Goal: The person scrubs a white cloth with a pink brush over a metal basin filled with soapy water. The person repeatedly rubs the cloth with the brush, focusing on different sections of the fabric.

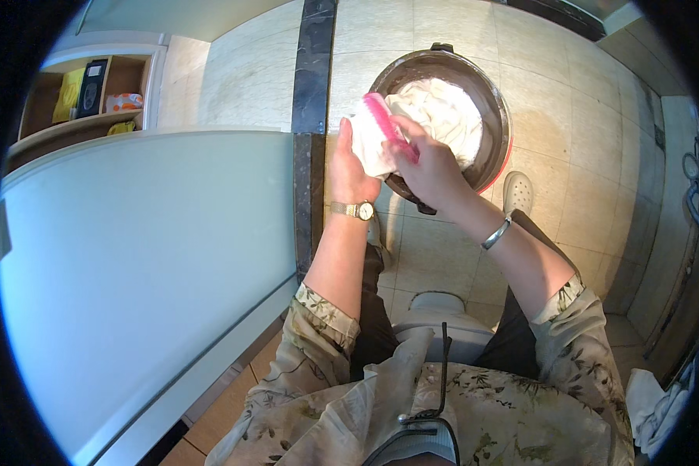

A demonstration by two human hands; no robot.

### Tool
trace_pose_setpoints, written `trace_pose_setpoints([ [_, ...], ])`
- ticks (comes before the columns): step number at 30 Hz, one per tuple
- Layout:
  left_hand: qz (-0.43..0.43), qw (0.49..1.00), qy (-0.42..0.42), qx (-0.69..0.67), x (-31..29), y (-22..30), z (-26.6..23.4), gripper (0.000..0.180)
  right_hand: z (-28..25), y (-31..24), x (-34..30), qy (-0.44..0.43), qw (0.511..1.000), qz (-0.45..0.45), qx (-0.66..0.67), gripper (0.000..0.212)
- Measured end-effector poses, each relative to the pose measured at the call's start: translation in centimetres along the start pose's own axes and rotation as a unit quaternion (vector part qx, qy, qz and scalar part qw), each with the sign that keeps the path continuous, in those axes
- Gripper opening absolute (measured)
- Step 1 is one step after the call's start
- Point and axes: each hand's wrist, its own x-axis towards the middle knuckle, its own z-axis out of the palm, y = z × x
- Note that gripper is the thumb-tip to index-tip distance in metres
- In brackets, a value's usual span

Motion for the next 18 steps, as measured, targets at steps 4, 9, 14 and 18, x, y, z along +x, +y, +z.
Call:
trace_pose_setpoints([
  [4, -0.012, 1.0, -0.008, 0.025, -0.3, -1.1, 0.8, 0.047, -0.9, -0.3, 1.6, 0.019, 0.971, 0.093, 0.218, 0.048],
  [9, -0.083, 0.981, -0.152, -0.091, 0.3, -0.1, -1.3, 0.049, 1.4, -0.7, -1.4, -0.014, 0.984, -0.089, -0.156, 0.038],
  [14, -0.05, 0.998, 0.019, 0.034, -0.9, -2.9, 0.0, 0.046, -1.4, -0.8, 0.6, 0.092, 0.964, -0.105, -0.228, 0.034],
  [18, -0.047, 0.993, -0.092, -0.065, 0.2, -0.8, -2.4, 0.047, 1.3, -0.2, -1.0, -0.015, 0.966, -0.131, -0.224, 0.029],
])
